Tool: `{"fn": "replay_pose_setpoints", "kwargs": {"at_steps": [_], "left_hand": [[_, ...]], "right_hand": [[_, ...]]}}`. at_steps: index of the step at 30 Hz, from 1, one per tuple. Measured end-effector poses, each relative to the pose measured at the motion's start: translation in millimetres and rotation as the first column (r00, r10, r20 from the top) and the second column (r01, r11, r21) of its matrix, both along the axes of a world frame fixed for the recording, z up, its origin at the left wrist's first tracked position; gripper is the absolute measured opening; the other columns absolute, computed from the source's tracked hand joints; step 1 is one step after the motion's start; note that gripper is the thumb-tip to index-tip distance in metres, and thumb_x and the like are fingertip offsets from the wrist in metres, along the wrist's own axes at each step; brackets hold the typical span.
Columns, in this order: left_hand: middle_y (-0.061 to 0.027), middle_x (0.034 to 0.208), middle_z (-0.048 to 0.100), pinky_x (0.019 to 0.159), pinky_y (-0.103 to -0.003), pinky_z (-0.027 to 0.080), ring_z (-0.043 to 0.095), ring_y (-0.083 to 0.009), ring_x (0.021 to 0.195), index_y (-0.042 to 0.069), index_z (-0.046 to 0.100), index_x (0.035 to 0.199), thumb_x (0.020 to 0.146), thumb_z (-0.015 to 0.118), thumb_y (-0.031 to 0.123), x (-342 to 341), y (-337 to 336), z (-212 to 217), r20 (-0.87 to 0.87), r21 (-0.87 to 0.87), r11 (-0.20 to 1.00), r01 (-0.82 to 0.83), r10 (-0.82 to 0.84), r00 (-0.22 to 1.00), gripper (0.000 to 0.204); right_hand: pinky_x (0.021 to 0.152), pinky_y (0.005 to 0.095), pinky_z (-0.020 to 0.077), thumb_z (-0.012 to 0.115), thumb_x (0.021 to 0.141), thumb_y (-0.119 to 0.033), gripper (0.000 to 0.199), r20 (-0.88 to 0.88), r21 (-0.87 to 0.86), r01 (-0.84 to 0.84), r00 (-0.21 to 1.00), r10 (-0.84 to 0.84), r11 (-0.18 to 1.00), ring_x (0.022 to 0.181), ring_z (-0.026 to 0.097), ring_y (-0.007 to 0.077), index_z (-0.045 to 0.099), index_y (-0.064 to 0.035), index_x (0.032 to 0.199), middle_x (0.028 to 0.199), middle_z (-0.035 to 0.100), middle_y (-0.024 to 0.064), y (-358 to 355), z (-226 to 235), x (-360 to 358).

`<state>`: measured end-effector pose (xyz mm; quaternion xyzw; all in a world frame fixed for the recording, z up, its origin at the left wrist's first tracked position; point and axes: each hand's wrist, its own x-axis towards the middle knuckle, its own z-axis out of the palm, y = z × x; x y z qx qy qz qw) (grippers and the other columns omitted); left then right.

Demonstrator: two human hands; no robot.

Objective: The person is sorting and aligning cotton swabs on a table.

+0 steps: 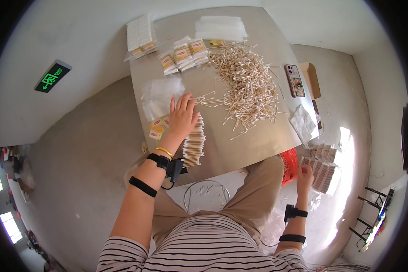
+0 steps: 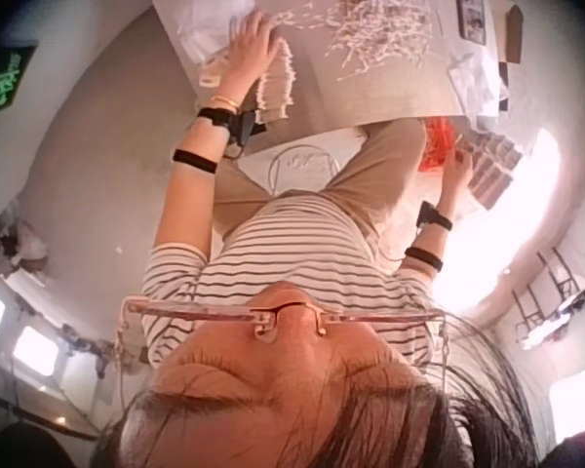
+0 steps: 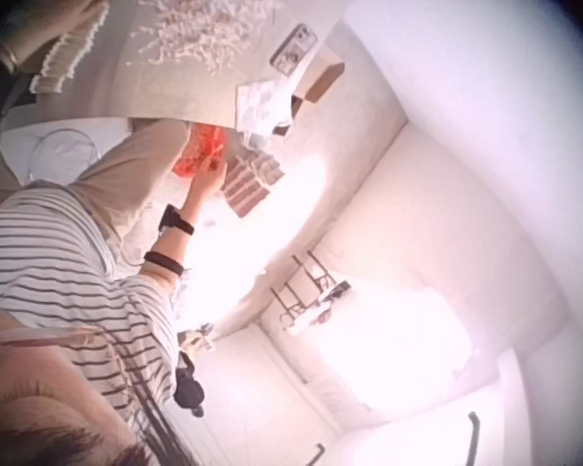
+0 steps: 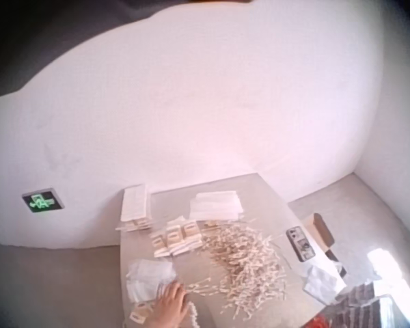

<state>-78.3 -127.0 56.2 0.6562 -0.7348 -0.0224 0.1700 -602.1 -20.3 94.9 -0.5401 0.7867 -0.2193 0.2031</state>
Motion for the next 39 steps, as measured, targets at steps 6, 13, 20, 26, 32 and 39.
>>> {"fn": "replay_pose_setpoints", "kwargs": {"at_steps": [6, 13, 20, 26, 32, 39], "left_hand": [[-0.0021, 0.102, 0.056, 0.108, -0.045, 0.031, 0.053, -0.0217, 0.105, 0.015, 0.066, 0.091, 0.078, 0.075, 0.014, -6, -20, 0, -0.044, -0.121, 0.992, 0.026, -0.031, 0.999, 0.016], [-0.0015, 0.096, 0.060, 0.097, -0.041, 0.033, 0.053, -0.0232, 0.101, 0.017, 0.070, 0.080, 0.079, 0.075, 0.016, 2, -35, 1, -0.028, 0.068, 0.997, -0.032, 0.034, 0.999, 0.005], [-0.0082, 0.077, 0.068, 0.089, -0.042, 0.042, 0.063, -0.0262, 0.078, 0.010, 0.069, 0.082, 0.081, 0.075, 0.014, -26, 3, 67, -0.577, 0.286, 0.935, 0.210, -0.006, 0.816, 0.007], [-0.0085, 0.088, 0.070, 0.077, -0.039, 0.049, 0.065, -0.0272, 0.081, 0.005, 0.067, 0.091, 0.083, 0.074, 0.013, -81, 55, 90, -0.631, 0.115, 0.875, 0.470, -0.301, 0.715, 0.013], [-0.0067, 0.098, 0.070, 0.086, -0.041, 0.046, 0.063, -0.0284, 0.095, 0.009, 0.067, 0.101, 0.086, 0.073, 0.018, -56, 47, 57, -0.652, 0.077, 0.969, 0.235, -0.129, 0.747, 0.020], [-0.0218, 0.152, 0.039, 0.116, -0.050, 0.026, 0.036, -0.0348, 0.142, -0.002, 0.036, 0.146, 0.096, 0.058, 0.043, -7, 3, -3, -0.072, 0.061, 0.998, -0.034, 0.038, 0.997, 0.071]], "right_hand": [[0.080, 0.0390, 0.0467, 0.069, 0.087, -0.011, 0.012, -0.167, -0.130, -0.017, 0.986, -0.005, 0.991, 0.086, 0.058, 0.0272, 0.065, -0.0029, 0.095, 0.090, 0.061, 0.0107, 30, -8, -24], [0.081, 0.0398, 0.0470, 0.065, 0.088, -0.007, 0.009, -0.113, -0.198, -0.177, 0.981, 0.157, 0.964, 0.090, 0.060, 0.0295, 0.066, -0.0015, 0.095, 0.092, 0.063, 0.0139, -7, 3, 58], [0.071, 0.0320, 0.0503, 0.067, 0.091, -0.009, 0.011, 0.340, -0.165, -0.346, 0.859, 0.382, 0.924, 0.083, 0.065, 0.0182, 0.067, -0.0027, 0.100, 0.089, 0.067, 0.0061, -40, 42, 191], [0.069, 0.0236, 0.0506, 0.063, 0.098, -0.011, 0.013, 0.867, -0.091, -0.347, 0.433, 0.246, 0.933, 0.081, 0.064, 0.0091, 0.064, -0.0009, 0.107, 0.090, 0.069, 0.0034, -36, 6, 234], [0.070, 0.0252, 0.0531, 0.064, 0.097, -0.007, 0.010, 0.699, -0.023, 0.027, 0.715, -0.003, 0.999, 0.076, 0.065, 0.0116, 0.064, -0.0010, 0.104, 0.088, 0.068, 0.0044, -5, -8, 95], [0.098, 0.0470, 0.0410, 0.074, 0.079, -0.015, 0.031, -0.426, -0.177, -0.051, 0.904, -0.030, 0.983, 0.110, 0.055, 0.0353, 0.067, -0.0064, 0.109, 0.108, 0.065, 0.0124, 14, -10, -4]]}}
